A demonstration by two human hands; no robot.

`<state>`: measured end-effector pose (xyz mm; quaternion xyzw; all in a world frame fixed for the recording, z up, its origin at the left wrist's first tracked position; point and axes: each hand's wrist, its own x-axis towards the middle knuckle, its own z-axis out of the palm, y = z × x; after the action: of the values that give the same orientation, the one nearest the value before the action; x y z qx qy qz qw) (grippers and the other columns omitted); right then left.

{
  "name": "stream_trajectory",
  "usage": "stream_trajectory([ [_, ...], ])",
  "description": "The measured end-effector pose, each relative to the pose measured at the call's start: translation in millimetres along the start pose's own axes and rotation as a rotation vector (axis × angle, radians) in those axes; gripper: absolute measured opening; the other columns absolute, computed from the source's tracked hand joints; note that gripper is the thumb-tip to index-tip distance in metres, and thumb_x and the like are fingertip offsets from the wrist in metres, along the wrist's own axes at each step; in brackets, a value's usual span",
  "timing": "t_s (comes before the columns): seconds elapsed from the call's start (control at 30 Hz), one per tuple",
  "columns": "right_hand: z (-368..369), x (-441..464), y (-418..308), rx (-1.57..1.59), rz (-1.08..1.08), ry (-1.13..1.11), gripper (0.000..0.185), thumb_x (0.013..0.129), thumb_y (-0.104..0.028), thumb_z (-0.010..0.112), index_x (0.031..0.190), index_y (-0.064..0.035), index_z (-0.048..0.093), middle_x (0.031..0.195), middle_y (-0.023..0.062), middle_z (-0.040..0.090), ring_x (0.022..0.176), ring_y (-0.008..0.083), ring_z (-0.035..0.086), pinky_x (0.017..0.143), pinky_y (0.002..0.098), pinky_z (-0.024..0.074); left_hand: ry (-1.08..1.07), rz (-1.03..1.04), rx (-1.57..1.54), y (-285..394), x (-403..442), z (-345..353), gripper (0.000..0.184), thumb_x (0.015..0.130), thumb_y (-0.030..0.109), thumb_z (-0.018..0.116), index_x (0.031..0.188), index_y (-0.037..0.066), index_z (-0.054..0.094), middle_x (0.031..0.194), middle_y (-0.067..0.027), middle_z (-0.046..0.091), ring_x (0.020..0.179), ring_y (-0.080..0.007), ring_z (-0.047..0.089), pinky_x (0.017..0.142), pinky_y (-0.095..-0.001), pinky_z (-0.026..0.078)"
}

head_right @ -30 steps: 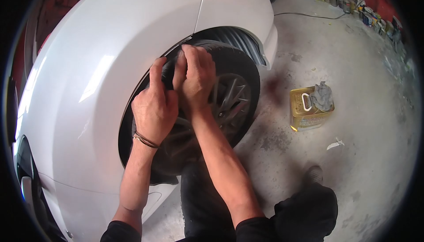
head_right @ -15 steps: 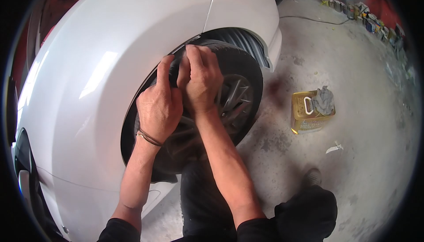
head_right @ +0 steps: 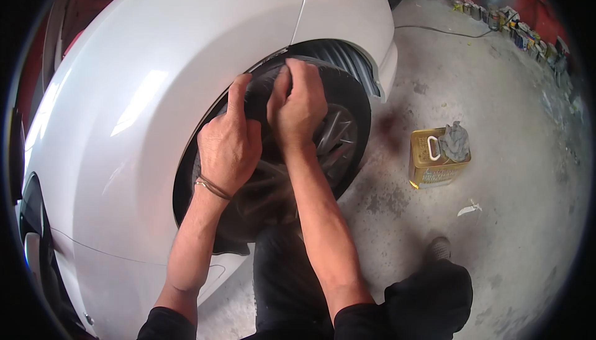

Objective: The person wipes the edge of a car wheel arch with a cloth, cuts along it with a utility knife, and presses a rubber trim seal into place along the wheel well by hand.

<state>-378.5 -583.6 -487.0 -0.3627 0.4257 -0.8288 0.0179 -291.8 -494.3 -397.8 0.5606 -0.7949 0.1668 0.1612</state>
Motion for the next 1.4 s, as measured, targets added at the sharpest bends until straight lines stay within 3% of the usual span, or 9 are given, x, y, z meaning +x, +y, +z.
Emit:
stream_trajectory([
  [0.03,1,-2,-2,0.022,-0.077,0.004,0.011,0.108,-0.006,0.069,0.117,-0.0023,0.074,0.101,0.0164,0.074,0.091,0.0398,0.075,0.080,0.0490,0.0615,0.002,0.001,0.003,0,0,2,0.073,0.094,0.001,0.062,0.165,0.009,0.046,0.070,-0.0182,0.070,0.066,-0.0442,0.073,0.064,-0.0553,0.057],
  [0.23,-2,-2,-4,0.059,0.169,0.015,0.014,0.107,-0.010,0.073,0.119,-0.0031,0.076,0.108,0.0152,0.078,0.094,0.0361,0.076,0.082,0.0459,0.0617,0.017,0.001,-0.022,0,0,4,0.075,0.092,0.000,0.063,0.164,0.010,0.047,0.068,-0.0173,0.069,0.065,-0.0431,0.073,0.063,-0.0545,0.057],
  [0.33,5,-1,4,0.098,0.137,-0.012,0.014,0.107,-0.010,0.074,0.119,-0.0032,0.076,0.107,0.0140,0.079,0.094,0.0348,0.076,0.082,0.0450,0.0614,0.039,0.037,0.002,-1,1,5,0.074,0.090,0.005,0.068,0.162,0.007,0.050,0.070,-0.0170,0.074,0.063,-0.0399,0.075,0.059,-0.0535,0.057],
  [0.5,6,15,17,0.025,0.222,0.083,0.009,0.106,-0.009,0.075,0.112,-0.0025,0.074,0.092,0.0150,0.075,0.076,0.0335,0.074,0.072,0.0442,0.0594,0.027,0.024,0.007,-1,-2,6,0.076,0.089,0.000,0.065,0.163,0.008,0.049,0.068,-0.0154,0.069,0.064,-0.0396,0.073,0.060,-0.0528,0.057],
  [0.73,0,2,9,0.155,0.127,0.030,0.011,0.104,-0.006,0.077,0.114,-0.0024,0.076,0.100,0.0137,0.078,0.079,0.0291,0.076,0.072,0.0410,0.0608,0.034,0.011,-0.018,-2,-1,7,0.080,0.089,-0.005,0.063,0.165,0.011,0.046,0.072,-0.0129,0.065,0.065,-0.0387,0.072,0.063,-0.0520,0.057],
  [0.93,10,6,20,0.052,0.098,0.104,0.010,0.105,-0.005,0.076,0.115,-0.0024,0.076,0.099,0.0136,0.078,0.081,0.0279,0.077,0.074,0.0412,0.0608,0.024,0.002,0.005,-1,-1,6,0.080,0.089,-0.005,0.063,0.165,0.012,0.046,0.072,-0.0131,0.065,0.066,-0.0388,0.072,0.063,-0.0516,0.057],
  [1.03,1,13,15,0.088,0.265,0.041,0.010,0.105,-0.005,0.075,0.115,-0.0021,0.076,0.100,0.0136,0.078,0.084,0.0286,0.078,0.075,0.0412,0.0610,0.014,-0.004,-0.001,-2,0,5,0.080,0.089,-0.004,0.063,0.165,0.012,0.046,0.073,-0.0141,0.066,0.066,-0.0397,0.072,0.063,-0.0521,0.057],
  [1.4,5,-2,8,0.126,0.111,0.024,0.009,0.106,-0.004,0.075,0.114,-0.0028,0.076,0.100,0.0126,0.077,0.090,0.0332,0.076,0.080,0.0435,0.0607,-0.004,-0.024,-0.005,-2,-1,6,0.080,0.089,-0.003,0.063,0.165,0.013,0.045,0.074,-0.0160,0.068,0.068,-0.0416,0.072,0.064,-0.0534,0.056],
])
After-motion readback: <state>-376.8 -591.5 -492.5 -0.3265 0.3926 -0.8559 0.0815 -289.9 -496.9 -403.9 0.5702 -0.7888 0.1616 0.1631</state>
